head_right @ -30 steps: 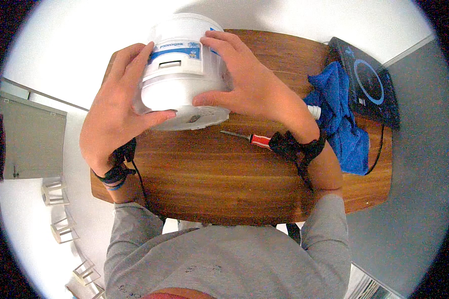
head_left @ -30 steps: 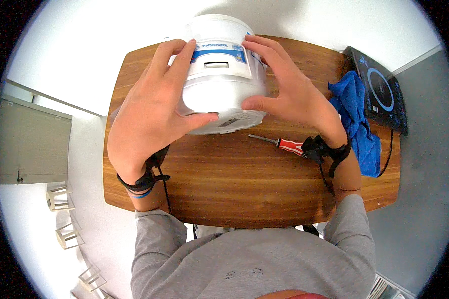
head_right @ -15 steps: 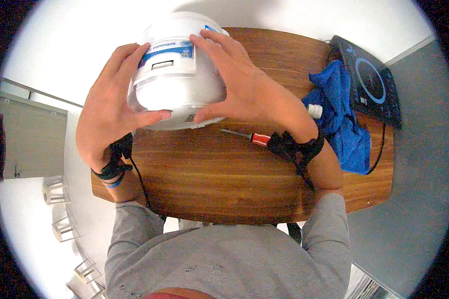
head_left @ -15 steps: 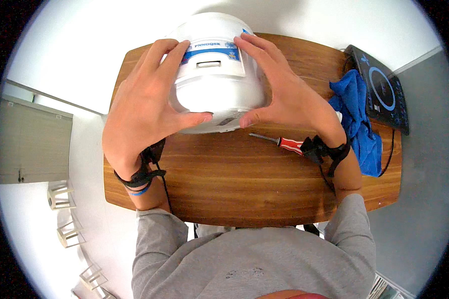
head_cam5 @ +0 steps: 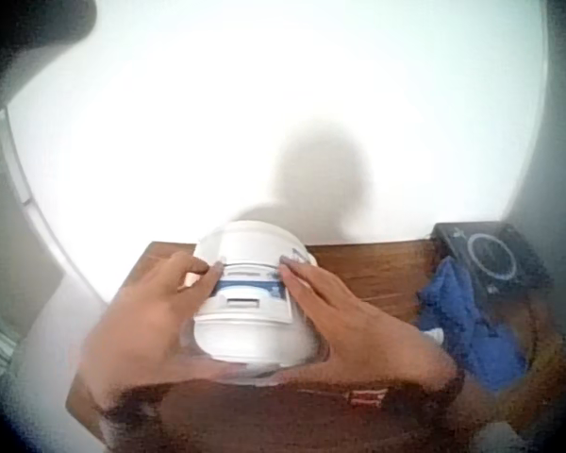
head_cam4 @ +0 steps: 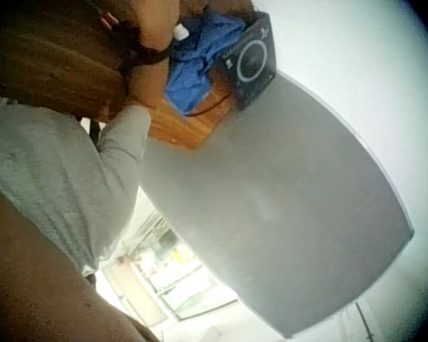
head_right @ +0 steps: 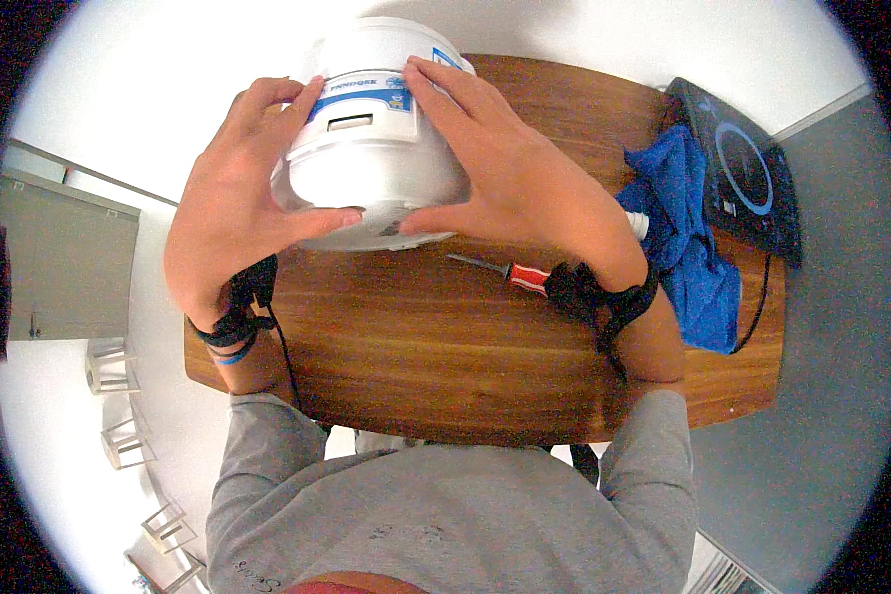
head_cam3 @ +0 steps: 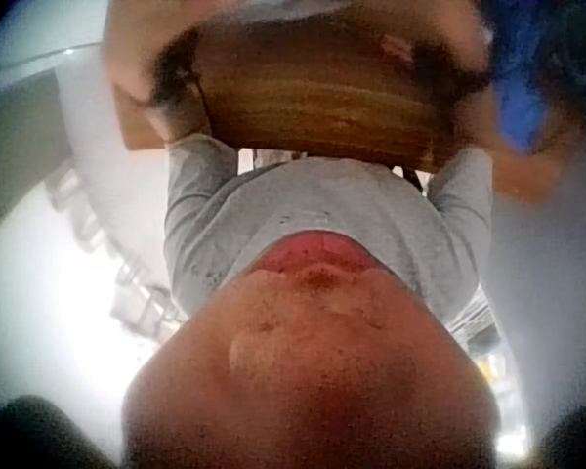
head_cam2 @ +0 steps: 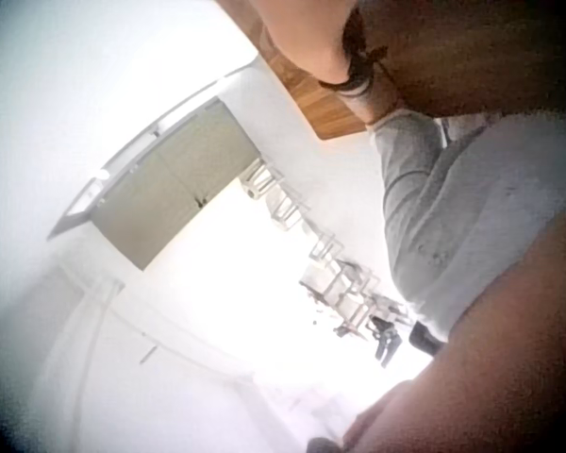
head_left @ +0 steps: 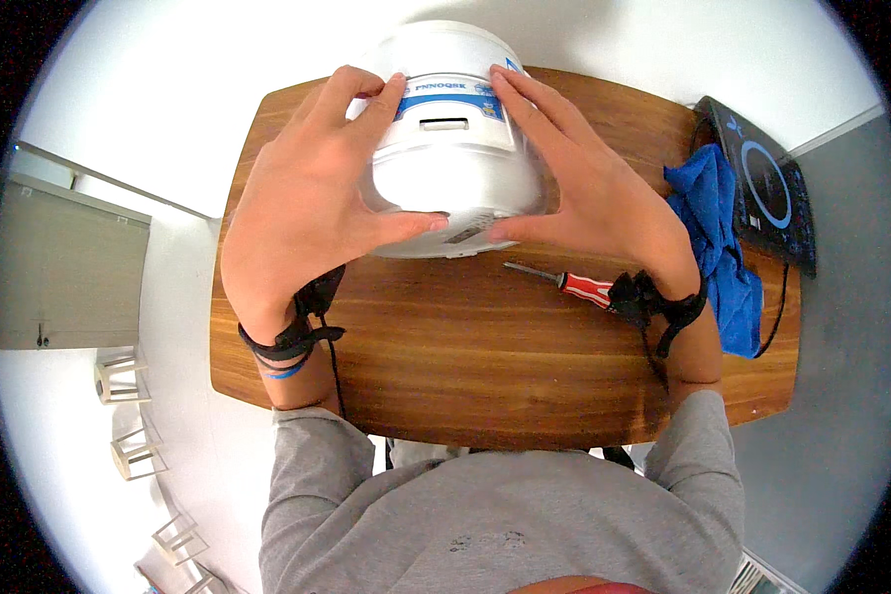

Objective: The person assembles a white rice cooker by connecting internal wires to a socket, securing the base with a screwdriver, and snapping the lid onto the main body. The person handles the cooker, wires, and screwdriver, then closes the unit.

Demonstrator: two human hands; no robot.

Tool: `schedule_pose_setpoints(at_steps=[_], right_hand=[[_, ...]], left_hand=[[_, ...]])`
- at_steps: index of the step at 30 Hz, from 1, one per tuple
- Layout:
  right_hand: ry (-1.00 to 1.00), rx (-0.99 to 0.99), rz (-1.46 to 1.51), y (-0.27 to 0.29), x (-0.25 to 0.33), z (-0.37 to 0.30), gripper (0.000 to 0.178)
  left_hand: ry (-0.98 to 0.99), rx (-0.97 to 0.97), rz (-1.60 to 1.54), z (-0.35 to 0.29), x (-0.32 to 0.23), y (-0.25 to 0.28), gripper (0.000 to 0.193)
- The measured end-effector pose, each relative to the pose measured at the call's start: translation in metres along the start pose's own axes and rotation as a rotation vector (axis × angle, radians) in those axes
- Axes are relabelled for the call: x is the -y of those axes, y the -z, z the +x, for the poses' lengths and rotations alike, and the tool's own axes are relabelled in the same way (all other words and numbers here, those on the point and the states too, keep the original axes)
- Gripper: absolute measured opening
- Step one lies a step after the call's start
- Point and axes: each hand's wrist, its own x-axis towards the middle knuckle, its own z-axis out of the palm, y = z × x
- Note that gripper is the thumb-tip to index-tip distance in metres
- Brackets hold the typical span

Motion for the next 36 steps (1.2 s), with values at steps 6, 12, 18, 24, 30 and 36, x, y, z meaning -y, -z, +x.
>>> schedule_pose_setpoints(at_steps=[6,12,18,24,30,36], right_hand=[[0.017,-0.02,0.084,0.001,-0.011,0.006,0.085],[-0.001,-0.108,0.108,-0.006,-0.009,0.009,0.067],[-0.029,-0.129,0.175,-0.008,-0.006,0.011,0.059],[-0.053,-0.201,0.133,-0.011,-0.002,0.013,0.057],[-0.08,-0.237,0.229,-0.011,0.0,0.015,0.048],[0.043,-0.271,0.241,-0.014,-0.002,0.017,0.033]], left_hand=[[0.014,-0.009,-0.115,-0.003,0.01,0.002,0.075],[-0.042,-0.013,0.042,0.002,0.018,-0.006,0.063],[-0.052,-0.02,-0.013,0.004,0.026,-0.007,0.062],[-0.031,-0.035,-0.052,0.007,0.019,-0.003,0.057],[0.014,-0.018,-0.05,0.008,0.014,-0.004,0.055],[0.054,0.031,-0.061,0.008,0.007,0.002,0.054]])
